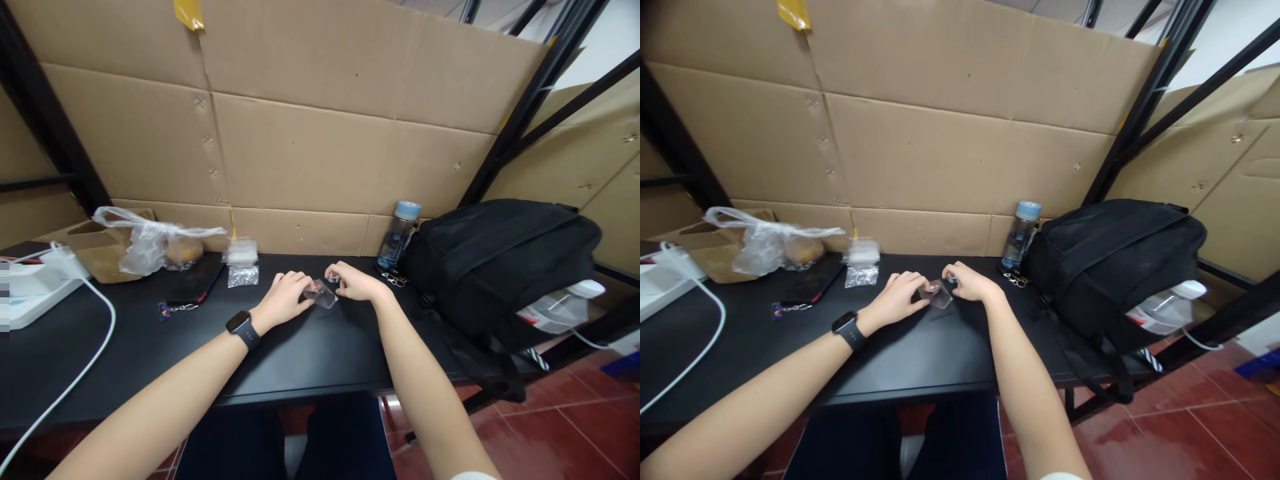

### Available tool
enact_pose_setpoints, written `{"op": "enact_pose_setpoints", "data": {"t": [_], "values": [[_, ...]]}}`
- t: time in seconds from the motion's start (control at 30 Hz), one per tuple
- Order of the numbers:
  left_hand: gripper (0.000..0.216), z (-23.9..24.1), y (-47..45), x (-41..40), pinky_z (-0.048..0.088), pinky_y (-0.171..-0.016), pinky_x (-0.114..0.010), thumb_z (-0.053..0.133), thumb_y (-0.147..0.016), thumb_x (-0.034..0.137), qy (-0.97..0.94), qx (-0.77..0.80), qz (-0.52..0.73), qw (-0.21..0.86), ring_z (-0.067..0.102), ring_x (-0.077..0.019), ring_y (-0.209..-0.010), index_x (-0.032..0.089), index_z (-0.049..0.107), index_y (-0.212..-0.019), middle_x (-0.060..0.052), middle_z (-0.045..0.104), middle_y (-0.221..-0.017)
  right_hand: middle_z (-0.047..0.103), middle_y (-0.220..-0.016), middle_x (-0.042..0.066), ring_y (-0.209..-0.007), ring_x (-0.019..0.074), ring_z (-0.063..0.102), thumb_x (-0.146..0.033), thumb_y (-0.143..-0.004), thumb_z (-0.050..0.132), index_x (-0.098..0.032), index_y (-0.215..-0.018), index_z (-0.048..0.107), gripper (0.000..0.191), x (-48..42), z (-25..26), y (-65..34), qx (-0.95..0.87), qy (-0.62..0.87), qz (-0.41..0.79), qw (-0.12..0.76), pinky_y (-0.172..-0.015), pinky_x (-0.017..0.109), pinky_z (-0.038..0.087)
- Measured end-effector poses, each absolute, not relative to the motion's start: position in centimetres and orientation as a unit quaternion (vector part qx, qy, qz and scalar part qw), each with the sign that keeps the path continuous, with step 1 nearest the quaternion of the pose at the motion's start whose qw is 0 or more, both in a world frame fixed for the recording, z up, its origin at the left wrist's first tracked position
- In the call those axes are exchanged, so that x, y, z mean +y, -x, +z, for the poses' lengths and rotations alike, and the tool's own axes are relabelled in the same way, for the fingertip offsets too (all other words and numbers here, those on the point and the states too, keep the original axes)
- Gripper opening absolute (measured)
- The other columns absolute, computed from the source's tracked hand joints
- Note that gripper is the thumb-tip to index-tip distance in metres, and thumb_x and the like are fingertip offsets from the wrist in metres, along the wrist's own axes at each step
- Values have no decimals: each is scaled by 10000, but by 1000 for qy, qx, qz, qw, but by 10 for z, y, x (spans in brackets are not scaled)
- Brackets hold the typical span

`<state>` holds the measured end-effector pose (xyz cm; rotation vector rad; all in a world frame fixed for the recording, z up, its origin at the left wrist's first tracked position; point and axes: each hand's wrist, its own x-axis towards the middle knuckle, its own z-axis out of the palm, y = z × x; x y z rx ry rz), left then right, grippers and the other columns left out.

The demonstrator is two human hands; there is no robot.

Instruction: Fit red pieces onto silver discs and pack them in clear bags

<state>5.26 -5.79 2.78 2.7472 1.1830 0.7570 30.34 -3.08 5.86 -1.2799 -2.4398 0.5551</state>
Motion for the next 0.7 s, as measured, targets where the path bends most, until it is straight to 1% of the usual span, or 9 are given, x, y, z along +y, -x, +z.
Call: {"op": "enact_pose_setpoints", "data": {"t": [0.07, 0.1, 0.17, 0.23, 0.3, 0.43, 0.5, 0.57, 0.7], "values": [[93, 26, -53, -55, 318, -891, -370, 604, -915, 324, -883, 396, 250, 39, 567, -234, -1007, 233, 619, -915, -17, 678, -968, 524, -1075, 22, -687, 86, 529, -129, -664, 820, -195, -1056, 626, 442, -28, 55, -300, -855, 454, 200, 152, -670, 223, 450], [114, 26, -52, -53, 312, -885, -371, 586, -926, 328, -878, 404, 251, 46, 579, -228, -977, 230, 625, -882, -10, 687, -923, 536, -1045, 15, -685, 87, 527, -157, -655, 837, -187, -991, 647, 387, -26, 53, -298, -856, 450, 200, 159, -661, 220, 440], [141, 27, -49, -51, 308, -874, -372, 571, -930, 334, -867, 424, 255, 61, 601, -218, -925, 234, 645, -863, 0, 699, -860, 576, -932, 2, -693, 99, 532, -221, -726, 803, -171, -847, 672, 186, -23, 51, -295, -858, 439, 193, 184, -665, 221, 419], [150, 29, -46, -49, 316, -864, -366, 576, -921, 342, -852, 447, 261, 76, 622, -214, -893, 239, 666, -859, 4, 713, -839, 600, -795, -11, -676, 109, 536, -259, -802, 736, -165, -785, 678, 111, -22, 50, -294, -853, 439, 203, 196, -660, 227, 404], [148, 30, -44, -48, 336, -849, -353, 590, -907, 349, -838, 466, 268, 95, 643, -210, -868, 243, 682, -862, 5, 733, -851, 614, -734, -24, -646, 110, 538, -277, -802, 729, -166, -835, 685, 123, -21, 50, -296, -844, 440, 237, 196, -643, 225, 401], [123, 31, -44, -47, 384, -818, -318, 615, -888, 345, -820, 476, 292, 129, 674, -194, -832, 253, 696, -871, 18, 757, -874, 671, -913, -5, -650, 99, 543, -303, -659, 843, -182, -970, 688, 368, -23, 50, -295, -843, 407, 284, 207, -629, 214, 418], [129, 31, -45, -48, 396, -824, -317, 618, -888, 350, -817, 475, 299, 130, 682, -194, -835, 254, 699, -862, 19, 760, -870, 679, -914, 7, -671, 105, 539, -343, -690, 825, -179, -902, 716, 289, -23, 49, -293, -850, 402, 267, 211, -651, 222, 424], [139, 31, -45, -48, 403, -832, -323, 617, -889, 358, -814, 477, 303, 131, 686, -196, -830, 253, 700, -856, 16, 763, -865, 680, -822, 9, -679, 118, 546, -372, -758, 765, -171, -832, 733, 216, -22, 49, -292, -843, 422, 252, 219, -671, 234, 427], [117, 30, -44, -45, 425, -816, -309, 608, -885, 344, -803, 471, 316, 185, 698, -189, -834, 247, 665, -852, 16, 769, -874, 676, -714, 11, -659, 135, 577, -393, -747, 749, -149, -793, 711, 252, -17, 46, -294, -782, 464, 322, 263, -649, 244, 442]]}}
